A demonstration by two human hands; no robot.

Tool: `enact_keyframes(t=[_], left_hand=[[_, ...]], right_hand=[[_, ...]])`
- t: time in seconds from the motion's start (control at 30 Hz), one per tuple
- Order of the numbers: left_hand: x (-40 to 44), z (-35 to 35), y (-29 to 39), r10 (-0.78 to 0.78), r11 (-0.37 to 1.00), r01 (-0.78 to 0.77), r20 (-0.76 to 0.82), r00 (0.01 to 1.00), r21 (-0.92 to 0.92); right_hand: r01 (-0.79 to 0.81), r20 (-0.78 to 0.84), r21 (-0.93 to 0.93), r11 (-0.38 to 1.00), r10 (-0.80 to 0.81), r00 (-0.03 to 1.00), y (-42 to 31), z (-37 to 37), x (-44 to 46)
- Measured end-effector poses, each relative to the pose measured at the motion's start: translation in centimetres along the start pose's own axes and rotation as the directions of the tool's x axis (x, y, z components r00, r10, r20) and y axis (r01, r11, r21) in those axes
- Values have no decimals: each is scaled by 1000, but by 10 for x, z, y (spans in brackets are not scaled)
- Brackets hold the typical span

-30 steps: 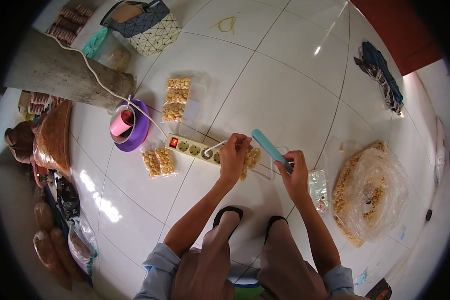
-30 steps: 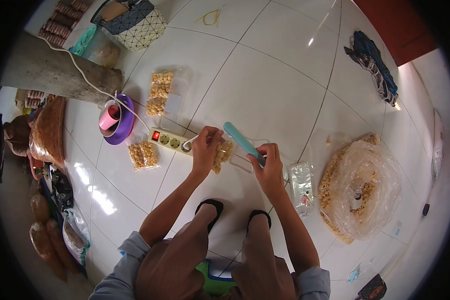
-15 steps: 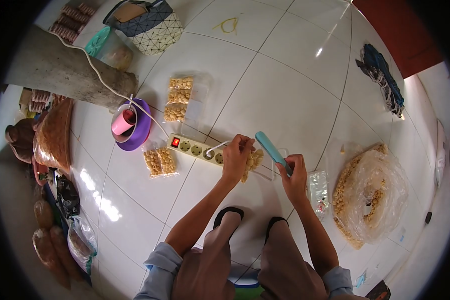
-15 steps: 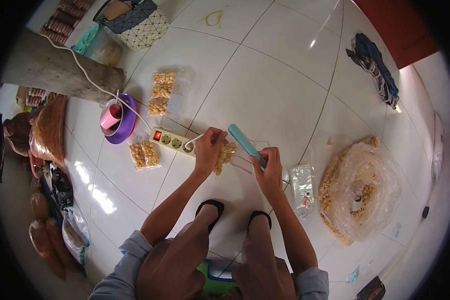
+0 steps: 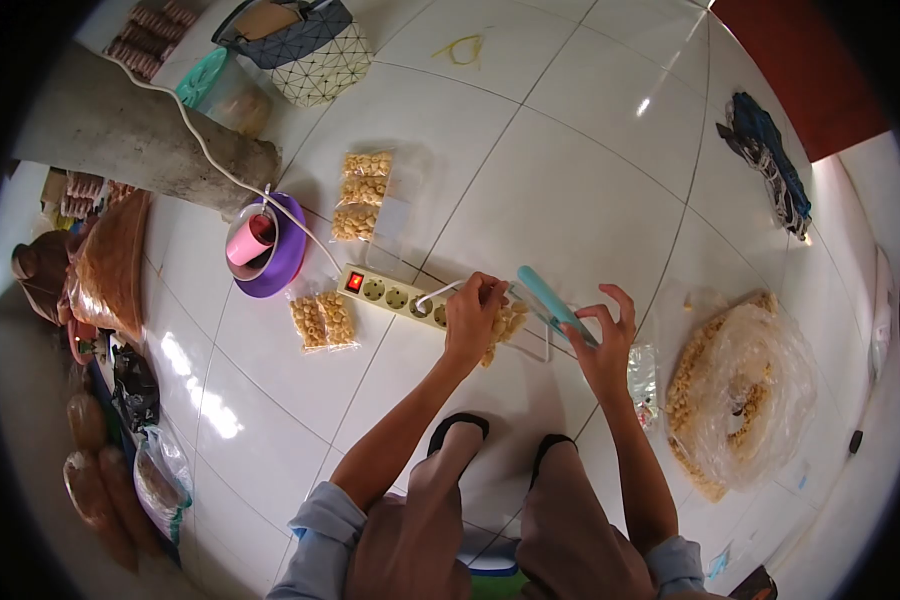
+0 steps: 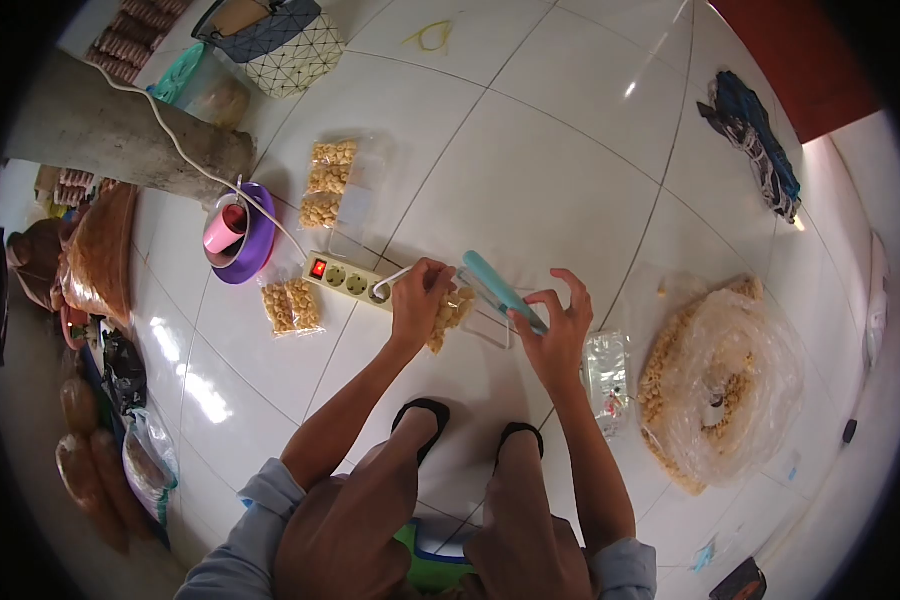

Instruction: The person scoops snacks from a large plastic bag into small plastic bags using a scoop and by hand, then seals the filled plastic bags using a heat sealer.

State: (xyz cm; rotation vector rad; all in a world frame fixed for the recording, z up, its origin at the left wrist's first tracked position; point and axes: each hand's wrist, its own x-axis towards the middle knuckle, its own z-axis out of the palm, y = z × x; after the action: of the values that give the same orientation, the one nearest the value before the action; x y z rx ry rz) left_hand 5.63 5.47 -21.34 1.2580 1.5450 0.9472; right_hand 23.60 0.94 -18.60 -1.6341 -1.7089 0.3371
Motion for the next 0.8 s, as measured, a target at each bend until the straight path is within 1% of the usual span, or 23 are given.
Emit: enact_keyframes(t=[0.03,0.07,0.1,0.13,0.17,0.27,0.3,0.37,0.4,0.47,0.53,0.57,0.67,0.7,0.77,0.8], left_hand=[[-1,1,-1,1,999,-1,4,1000,33],[2,3,-2,10,1000,-10,6,1000,27],[2,2,-4,-42,999,41,-25,999,-6],[0,0,-7,-101,994,99,-54,993,-36],[0,-1,-9,-102,994,100,-58,993,-33],[-1,2,-14,-78,996,77,-47,996,-40],[-2,4,-15,-91,996,90,-44,995,-14],[-3,8,-20,-102,995,103,-44,994,11],[-5,11,-28,-92,996,92,-21,996,-2],[-6,14,-38,-78,997,79,3,997,-15],[-7,17,-40,-90,992,89,8,996,87],[-7,18,-41,-90,992,89,9,996,87],[-10,17,-35,-86,993,84,19,996,81],[-11,18,-34,-68,996,68,3,998,52],[-14,20,-30,-50,998,51,-13,999,22],[-17,21,-26,-17,998,13,-57,998,-57]], right_hand=[[-24,-10,-40,999,24,1000,2,1,-3],[-38,-24,-81,996,36,999,6,2,-2],[-32,-26,-83,996,30,999,9,4,-2],[-113,-60,13,994,114,992,11,7,-5],[-189,-88,114,975,199,976,12,10,-7],[-147,-85,124,981,158,984,17,12,-6],[-146,-88,120,982,157,984,21,14,-7],[-139,-79,246,959,163,983,32,22,-10],[-140,-79,246,959,164,983,37,28,-13],[-167,-128,269,949,207,970,48,39,-19],[-185,-138,290,939,233,963,53,44,-23],[-204,-144,313,927,259,955,55,45,-25],[-202,-128,259,945,241,962,58,43,-30],[-203,-129,259,944,242,962,53,39,-31],[-342,-64,295,892,375,925,41,32,-34],[-340,-66,295,893,374,925,32,32,-38]])
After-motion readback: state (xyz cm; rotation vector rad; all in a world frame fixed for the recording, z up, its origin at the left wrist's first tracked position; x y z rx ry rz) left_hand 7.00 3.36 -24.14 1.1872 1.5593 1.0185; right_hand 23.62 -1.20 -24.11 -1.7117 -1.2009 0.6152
